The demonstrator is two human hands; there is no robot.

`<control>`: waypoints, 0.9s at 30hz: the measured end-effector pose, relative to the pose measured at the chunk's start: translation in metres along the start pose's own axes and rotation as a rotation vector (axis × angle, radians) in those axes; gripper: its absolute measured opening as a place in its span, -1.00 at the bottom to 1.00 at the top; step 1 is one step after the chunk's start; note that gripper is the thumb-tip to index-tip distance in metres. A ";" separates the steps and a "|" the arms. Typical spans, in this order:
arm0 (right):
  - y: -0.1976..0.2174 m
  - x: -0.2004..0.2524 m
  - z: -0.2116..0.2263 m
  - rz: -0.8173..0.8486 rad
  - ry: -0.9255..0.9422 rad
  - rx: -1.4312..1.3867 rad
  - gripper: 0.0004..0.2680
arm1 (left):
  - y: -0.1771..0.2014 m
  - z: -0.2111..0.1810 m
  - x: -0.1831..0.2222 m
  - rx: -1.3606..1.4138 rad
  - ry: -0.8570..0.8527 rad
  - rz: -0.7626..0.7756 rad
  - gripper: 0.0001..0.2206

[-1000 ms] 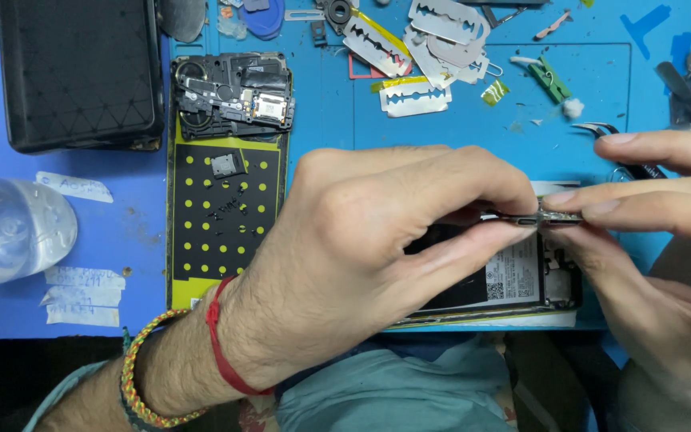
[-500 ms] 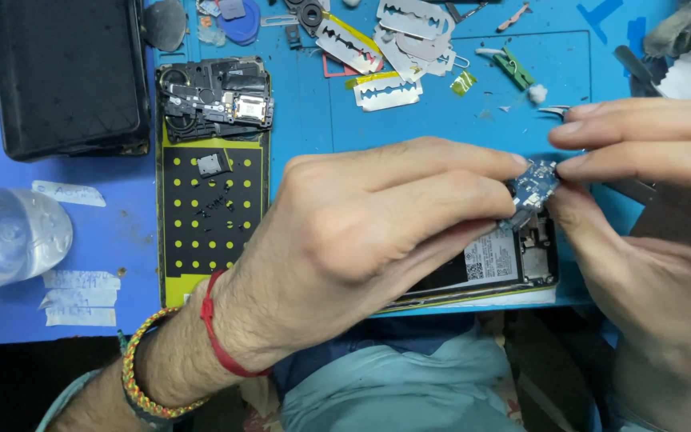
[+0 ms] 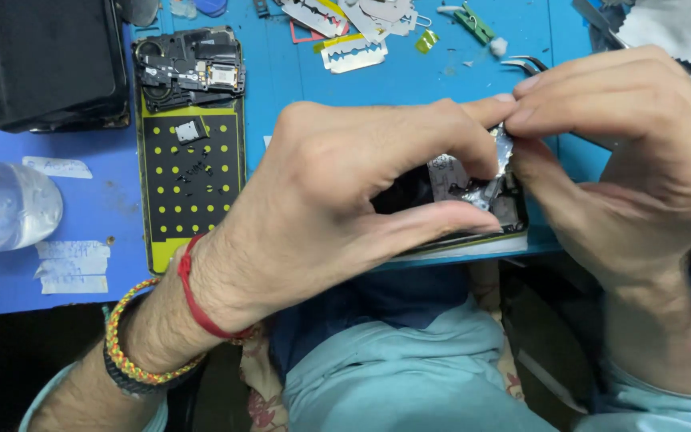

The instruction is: Cleaning the internal chassis of a mobile phone and installing a circuit board

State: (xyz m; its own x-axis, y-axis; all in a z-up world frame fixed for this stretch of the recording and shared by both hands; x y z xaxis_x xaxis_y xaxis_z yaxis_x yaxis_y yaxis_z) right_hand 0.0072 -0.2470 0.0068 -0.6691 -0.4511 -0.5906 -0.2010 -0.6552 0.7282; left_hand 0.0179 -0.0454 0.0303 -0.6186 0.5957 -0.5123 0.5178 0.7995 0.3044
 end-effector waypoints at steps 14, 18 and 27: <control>0.031 0.031 -0.003 0.222 -0.114 0.156 -0.81 | -0.012 0.007 0.009 -0.292 0.172 -0.055 -0.35; 0.031 0.031 0.025 0.241 0.101 0.280 -0.83 | -0.023 0.006 0.017 -0.407 0.296 0.034 -0.14; 0.032 0.067 0.012 0.181 0.070 0.207 -0.86 | -0.005 -0.017 0.030 -0.636 0.211 0.053 -0.24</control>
State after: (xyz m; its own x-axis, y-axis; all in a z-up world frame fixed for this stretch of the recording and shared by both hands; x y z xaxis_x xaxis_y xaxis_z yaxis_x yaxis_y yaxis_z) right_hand -0.0529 -0.2913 -0.0052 -0.6575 -0.5954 -0.4617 -0.2295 -0.4254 0.8754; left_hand -0.0135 -0.0306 0.0270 -0.7375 0.5862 -0.3354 0.1417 0.6199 0.7718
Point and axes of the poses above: each hand's wrist, its own x-axis away from the middle knuckle, its own y-axis out of the back of the hand, z = x × y, the point moved 5 cm from there along -x, towards the middle knuckle, and after that the axes turned 10 degrees about x, right-handed, at the moved point
